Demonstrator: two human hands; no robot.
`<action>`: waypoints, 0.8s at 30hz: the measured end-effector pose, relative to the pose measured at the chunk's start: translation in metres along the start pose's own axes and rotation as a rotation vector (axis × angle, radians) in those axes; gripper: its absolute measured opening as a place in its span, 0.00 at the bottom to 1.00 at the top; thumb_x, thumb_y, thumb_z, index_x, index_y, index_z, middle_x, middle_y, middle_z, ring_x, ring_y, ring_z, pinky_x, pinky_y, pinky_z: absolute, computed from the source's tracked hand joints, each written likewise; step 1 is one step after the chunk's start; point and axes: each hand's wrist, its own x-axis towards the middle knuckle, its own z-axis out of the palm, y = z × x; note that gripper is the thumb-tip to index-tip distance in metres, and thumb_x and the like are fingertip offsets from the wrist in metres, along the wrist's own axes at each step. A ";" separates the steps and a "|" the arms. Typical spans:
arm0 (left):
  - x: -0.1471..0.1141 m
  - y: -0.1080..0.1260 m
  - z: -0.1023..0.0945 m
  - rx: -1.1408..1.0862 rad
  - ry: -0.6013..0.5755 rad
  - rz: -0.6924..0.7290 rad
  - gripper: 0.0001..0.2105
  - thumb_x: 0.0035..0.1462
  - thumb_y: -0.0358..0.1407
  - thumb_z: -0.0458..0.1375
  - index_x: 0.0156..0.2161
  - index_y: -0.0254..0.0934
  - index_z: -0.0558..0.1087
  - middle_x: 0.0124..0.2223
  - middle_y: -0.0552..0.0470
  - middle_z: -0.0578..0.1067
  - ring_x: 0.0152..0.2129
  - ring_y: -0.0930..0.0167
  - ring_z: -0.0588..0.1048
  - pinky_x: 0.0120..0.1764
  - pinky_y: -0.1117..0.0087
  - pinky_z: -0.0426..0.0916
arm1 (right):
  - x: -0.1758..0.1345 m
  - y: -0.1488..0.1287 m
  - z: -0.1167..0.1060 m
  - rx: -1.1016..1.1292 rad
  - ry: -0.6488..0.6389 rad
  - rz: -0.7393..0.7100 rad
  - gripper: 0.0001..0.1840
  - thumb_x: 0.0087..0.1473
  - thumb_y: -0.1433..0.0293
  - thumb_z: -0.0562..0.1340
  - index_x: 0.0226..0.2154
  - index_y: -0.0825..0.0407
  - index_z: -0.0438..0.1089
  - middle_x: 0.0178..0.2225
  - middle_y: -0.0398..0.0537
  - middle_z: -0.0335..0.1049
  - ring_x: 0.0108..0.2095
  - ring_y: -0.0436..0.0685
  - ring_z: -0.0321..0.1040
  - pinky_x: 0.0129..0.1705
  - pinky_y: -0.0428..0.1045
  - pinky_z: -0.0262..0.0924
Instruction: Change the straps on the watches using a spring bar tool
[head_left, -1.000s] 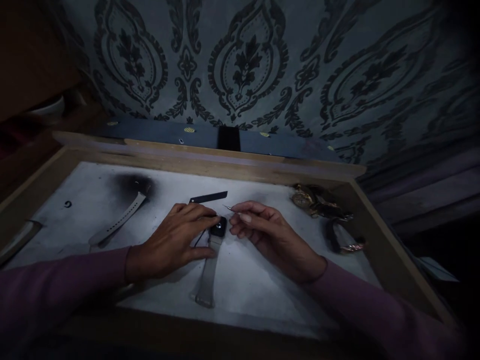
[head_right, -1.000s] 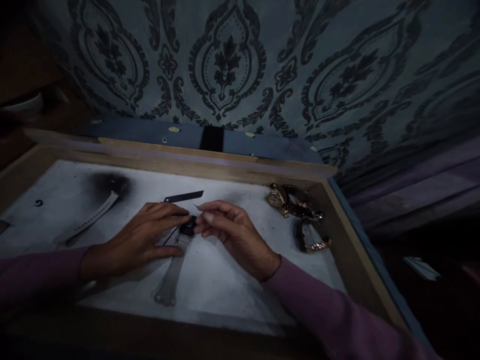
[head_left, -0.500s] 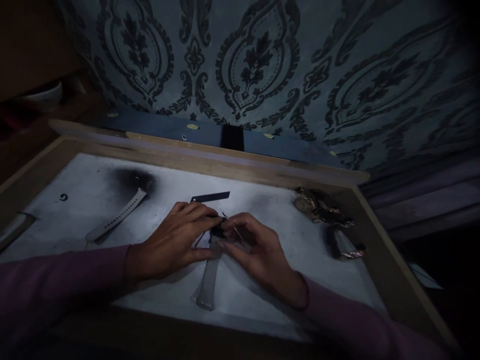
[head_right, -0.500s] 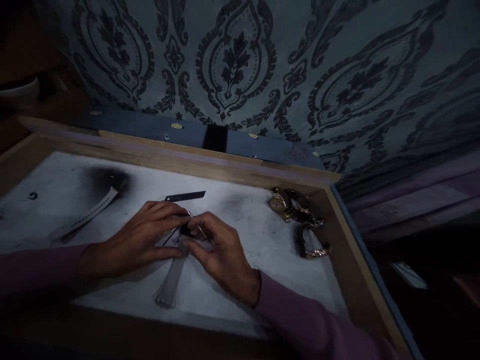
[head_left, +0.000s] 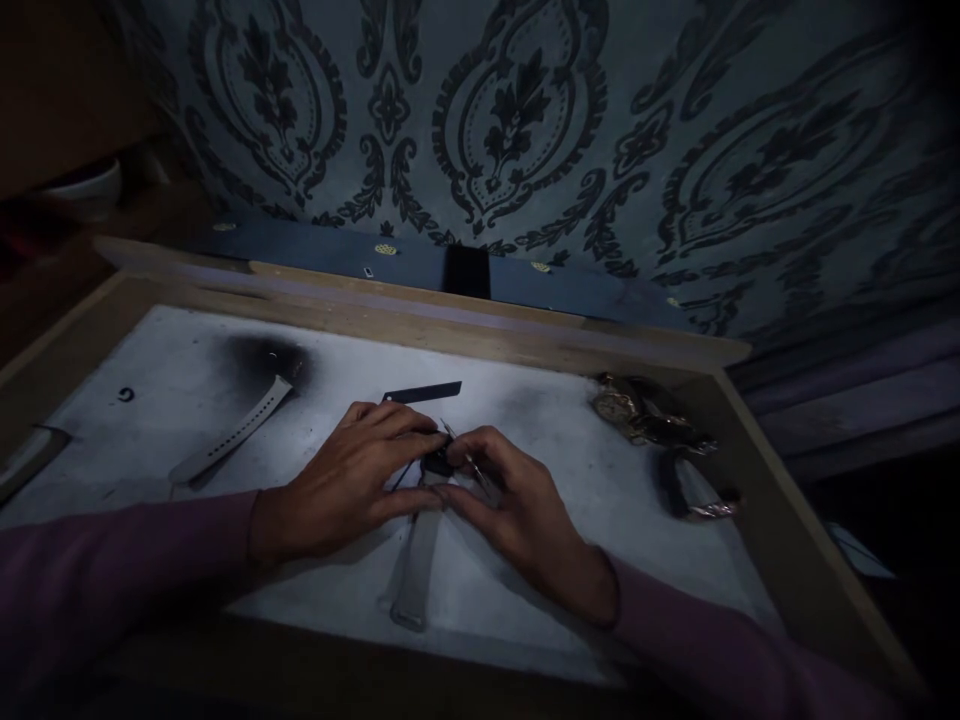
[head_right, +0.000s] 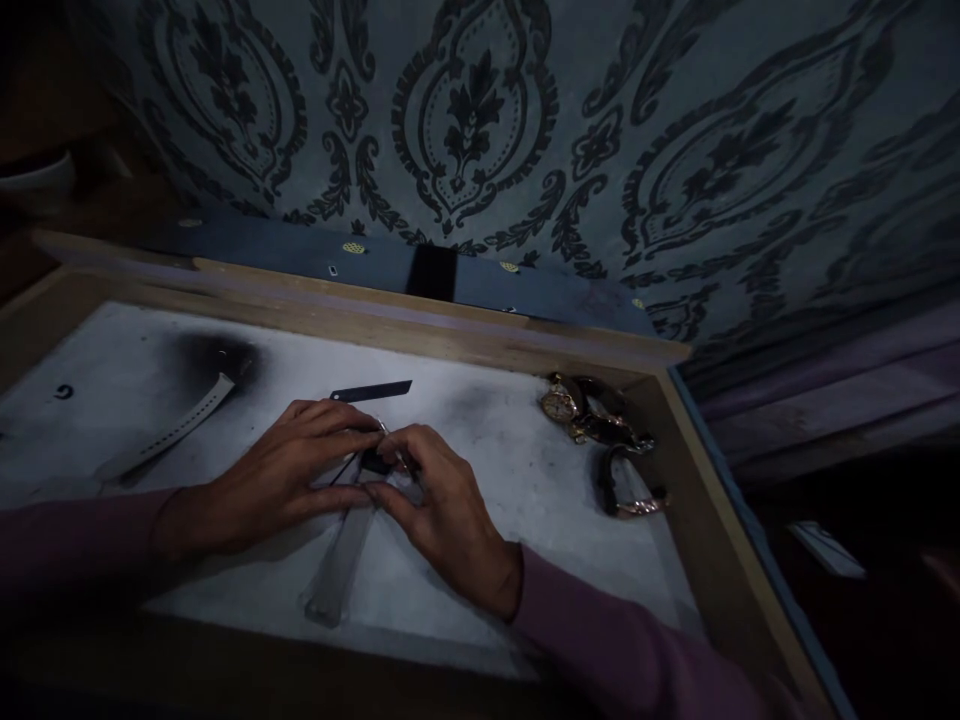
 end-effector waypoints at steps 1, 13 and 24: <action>0.000 0.000 0.000 0.004 0.004 -0.002 0.22 0.61 0.49 0.55 0.57 0.44 0.68 0.52 0.49 0.73 0.49 0.62 0.68 0.49 0.59 0.60 | 0.000 0.000 0.000 0.012 0.002 0.010 0.08 0.54 0.70 0.65 0.36 0.49 0.64 0.32 0.43 0.69 0.32 0.53 0.68 0.34 0.48 0.65; 0.001 -0.003 0.002 0.036 -0.024 -0.014 0.21 0.58 0.46 0.61 0.54 0.40 0.69 0.53 0.47 0.72 0.49 0.61 0.68 0.48 0.59 0.60 | 0.006 0.003 -0.018 0.506 0.060 0.266 0.05 0.53 0.66 0.67 0.33 0.50 0.73 0.30 0.45 0.74 0.30 0.52 0.71 0.35 0.48 0.68; 0.002 0.002 0.001 0.007 -0.021 -0.048 0.23 0.55 0.42 0.64 0.56 0.43 0.68 0.53 0.49 0.72 0.50 0.62 0.69 0.49 0.59 0.60 | 0.015 0.003 -0.021 0.959 0.086 0.557 0.10 0.50 0.63 0.70 0.34 0.51 0.76 0.26 0.43 0.76 0.25 0.47 0.68 0.32 0.44 0.64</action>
